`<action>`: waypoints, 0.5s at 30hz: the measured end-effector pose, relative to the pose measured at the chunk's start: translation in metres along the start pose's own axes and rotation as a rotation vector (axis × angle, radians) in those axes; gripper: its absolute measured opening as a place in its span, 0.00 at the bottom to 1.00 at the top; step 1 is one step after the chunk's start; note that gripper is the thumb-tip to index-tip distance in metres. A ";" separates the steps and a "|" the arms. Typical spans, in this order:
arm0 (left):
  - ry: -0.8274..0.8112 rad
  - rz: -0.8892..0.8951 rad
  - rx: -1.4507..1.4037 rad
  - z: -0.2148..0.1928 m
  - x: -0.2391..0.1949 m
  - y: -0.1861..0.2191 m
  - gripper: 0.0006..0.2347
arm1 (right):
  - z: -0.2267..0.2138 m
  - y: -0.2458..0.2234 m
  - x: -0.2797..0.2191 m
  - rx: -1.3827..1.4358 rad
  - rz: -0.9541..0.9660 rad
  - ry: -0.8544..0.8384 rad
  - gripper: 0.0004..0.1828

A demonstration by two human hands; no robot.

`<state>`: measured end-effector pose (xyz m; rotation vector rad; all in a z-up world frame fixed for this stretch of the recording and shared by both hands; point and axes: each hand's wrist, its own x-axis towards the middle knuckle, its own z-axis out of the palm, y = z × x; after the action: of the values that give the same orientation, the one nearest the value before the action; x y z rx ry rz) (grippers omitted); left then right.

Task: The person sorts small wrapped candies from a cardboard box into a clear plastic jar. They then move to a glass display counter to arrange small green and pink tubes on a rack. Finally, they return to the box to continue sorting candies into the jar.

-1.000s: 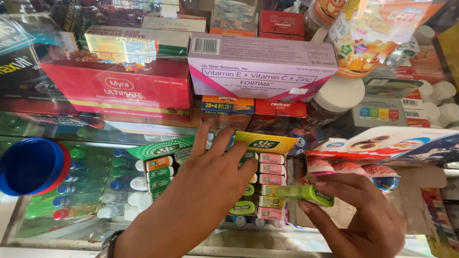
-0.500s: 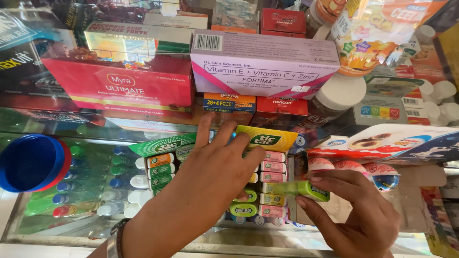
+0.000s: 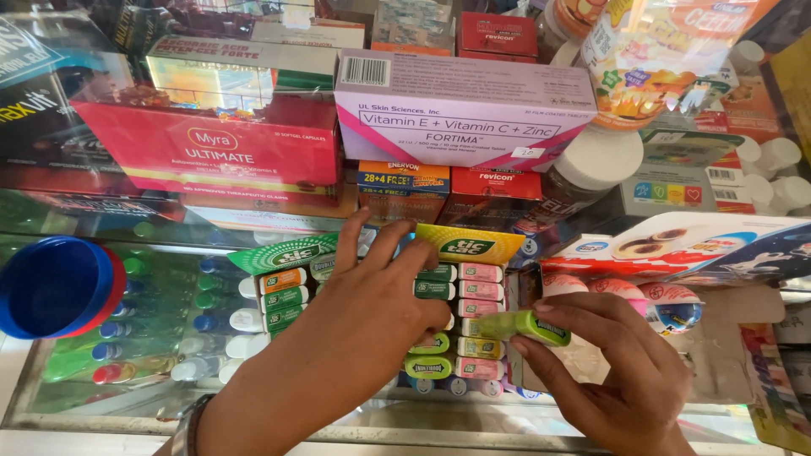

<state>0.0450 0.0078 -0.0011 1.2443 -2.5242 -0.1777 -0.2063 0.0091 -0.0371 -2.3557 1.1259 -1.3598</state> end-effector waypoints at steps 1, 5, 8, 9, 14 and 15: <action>0.001 0.000 0.000 -0.001 0.000 0.000 0.07 | 0.000 0.000 0.000 0.000 -0.001 0.000 0.21; 0.015 0.016 0.054 -0.004 -0.001 0.001 0.09 | 0.000 0.000 0.002 -0.018 -0.022 0.000 0.21; 0.008 0.026 0.119 -0.008 0.002 0.003 0.07 | 0.001 0.001 0.002 -0.020 -0.040 -0.002 0.21; 0.001 0.031 0.148 -0.010 0.003 0.004 0.06 | 0.000 0.001 0.002 -0.021 -0.038 -0.004 0.21; -0.004 0.034 0.142 -0.010 0.004 0.003 0.05 | 0.001 0.002 0.001 -0.028 -0.044 -0.012 0.21; -0.003 0.033 0.125 -0.010 0.003 0.002 0.06 | 0.001 0.002 0.001 -0.031 -0.045 -0.011 0.21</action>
<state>0.0452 0.0067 0.0094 1.2470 -2.5916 -0.0148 -0.2057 0.0066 -0.0378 -2.4209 1.1056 -1.3522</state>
